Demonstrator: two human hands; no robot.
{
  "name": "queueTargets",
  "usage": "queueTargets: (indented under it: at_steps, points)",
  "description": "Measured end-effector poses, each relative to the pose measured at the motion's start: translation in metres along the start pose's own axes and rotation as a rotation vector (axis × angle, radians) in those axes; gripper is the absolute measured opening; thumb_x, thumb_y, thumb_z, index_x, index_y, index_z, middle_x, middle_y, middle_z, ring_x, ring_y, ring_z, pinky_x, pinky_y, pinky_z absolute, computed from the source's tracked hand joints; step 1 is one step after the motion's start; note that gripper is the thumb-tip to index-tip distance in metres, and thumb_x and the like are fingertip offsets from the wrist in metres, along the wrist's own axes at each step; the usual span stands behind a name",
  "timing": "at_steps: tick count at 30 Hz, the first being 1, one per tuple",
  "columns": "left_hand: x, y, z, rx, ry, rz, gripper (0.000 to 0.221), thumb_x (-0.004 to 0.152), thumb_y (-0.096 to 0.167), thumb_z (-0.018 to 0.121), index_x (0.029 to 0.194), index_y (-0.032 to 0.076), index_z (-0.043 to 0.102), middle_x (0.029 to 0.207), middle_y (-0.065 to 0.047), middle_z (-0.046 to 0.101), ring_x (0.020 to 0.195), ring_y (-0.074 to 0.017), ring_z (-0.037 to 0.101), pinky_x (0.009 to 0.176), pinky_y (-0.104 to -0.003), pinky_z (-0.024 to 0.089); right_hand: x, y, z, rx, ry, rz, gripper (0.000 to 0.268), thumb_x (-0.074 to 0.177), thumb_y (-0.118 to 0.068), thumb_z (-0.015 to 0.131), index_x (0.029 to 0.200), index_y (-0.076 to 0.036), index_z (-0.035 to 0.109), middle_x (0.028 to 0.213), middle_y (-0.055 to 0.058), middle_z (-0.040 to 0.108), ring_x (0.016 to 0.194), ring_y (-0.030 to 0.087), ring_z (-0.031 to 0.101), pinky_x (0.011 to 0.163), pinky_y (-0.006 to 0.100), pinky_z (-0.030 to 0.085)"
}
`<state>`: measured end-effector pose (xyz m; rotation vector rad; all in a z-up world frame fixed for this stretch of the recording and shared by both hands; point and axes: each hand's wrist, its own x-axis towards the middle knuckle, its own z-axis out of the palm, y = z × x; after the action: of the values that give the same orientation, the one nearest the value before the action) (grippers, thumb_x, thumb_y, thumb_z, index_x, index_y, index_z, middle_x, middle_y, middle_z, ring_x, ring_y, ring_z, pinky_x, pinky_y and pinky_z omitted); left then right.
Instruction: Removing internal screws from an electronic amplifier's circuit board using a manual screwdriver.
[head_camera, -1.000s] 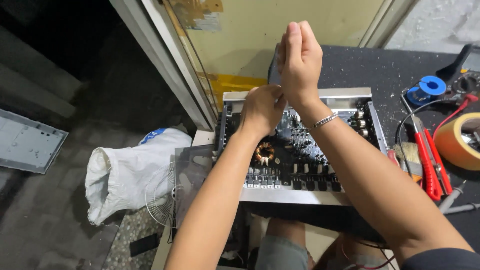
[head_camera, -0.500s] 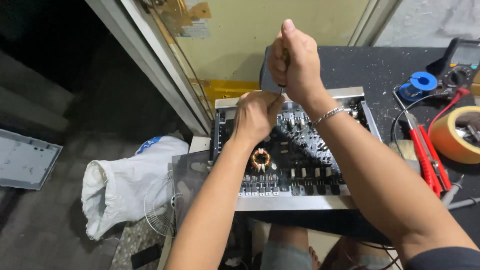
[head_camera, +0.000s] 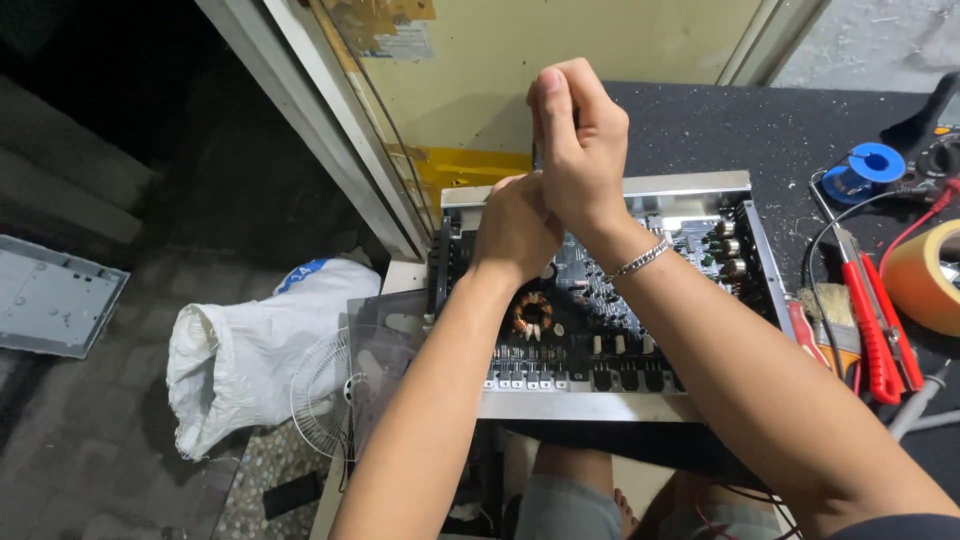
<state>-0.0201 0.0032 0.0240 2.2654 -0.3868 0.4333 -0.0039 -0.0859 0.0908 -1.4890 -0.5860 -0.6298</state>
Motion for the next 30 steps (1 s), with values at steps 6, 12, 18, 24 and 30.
queueTargets:
  at_steps: [6, 12, 18, 24, 30]
  points:
    - [0.001, 0.008, -0.004, -0.067, -0.028, -0.129, 0.013, 0.087, 0.008, 0.058, 0.076, 0.006, 0.065, 0.076, -0.013, 0.075, 0.068, -0.0336, 0.067, 0.057, -0.043, 0.051, -0.002, 0.007, -0.002, 0.003, 0.008, -0.048, 0.029, 0.113, -0.025, 0.042, 0.091, -0.01, 0.051, 0.071, 0.0, 0.051, 0.057, 0.01, 0.045, 0.05, 0.024, 0.04]
    - [0.001, 0.004, 0.001, -0.023, -0.004, -0.036, 0.019, 0.089, 0.009, 0.06, 0.071, 0.006, 0.063, 0.067, -0.012, 0.072, 0.06, -0.033, 0.061, 0.054, -0.042, 0.047, -0.002, 0.012, -0.003, 0.132, -0.001, -0.054, 0.029, 0.113, -0.032, 0.041, 0.094, -0.011, 0.047, 0.072, 0.003, 0.047, 0.054, 0.01, 0.038, 0.046, 0.023, 0.035]
    - [0.001, 0.002, 0.003, -0.034, 0.041, 0.059, 0.02, 0.089, 0.009, 0.059, 0.071, 0.006, 0.064, 0.065, -0.012, 0.071, 0.056, -0.0331, 0.06, 0.056, -0.042, 0.047, -0.002, 0.021, -0.007, 0.077, -0.004, -0.083, 0.034, 0.113, -0.036, 0.039, 0.095, -0.008, 0.046, 0.074, 0.006, 0.048, 0.054, 0.013, 0.043, 0.049, 0.026, 0.037]
    - [0.002, 0.003, 0.005, -0.014, 0.057, 0.11, 0.024, 0.091, 0.01, 0.061, 0.067, 0.007, 0.061, 0.06, -0.011, 0.067, 0.052, -0.0302, 0.058, 0.051, -0.041, 0.042, 0.001, 0.035, -0.011, 0.219, 0.0, -0.012, 0.032, 0.11, -0.035, 0.044, 0.091, -0.009, 0.046, 0.071, 0.007, 0.047, 0.052, 0.014, 0.042, 0.045, 0.027, 0.035]
    - [0.003, -0.003, 0.009, -0.041, 0.059, 0.144, 0.023, 0.098, 0.011, 0.059, 0.08, 0.006, 0.072, 0.073, -0.01, 0.077, 0.06, -0.0246, 0.074, 0.059, -0.038, 0.062, 0.004, 0.041, -0.026, 0.252, -0.165, 0.052, 0.034, 0.111, -0.033, 0.044, 0.086, -0.01, 0.043, 0.068, 0.005, 0.039, 0.052, 0.013, 0.034, 0.047, 0.029, 0.028]
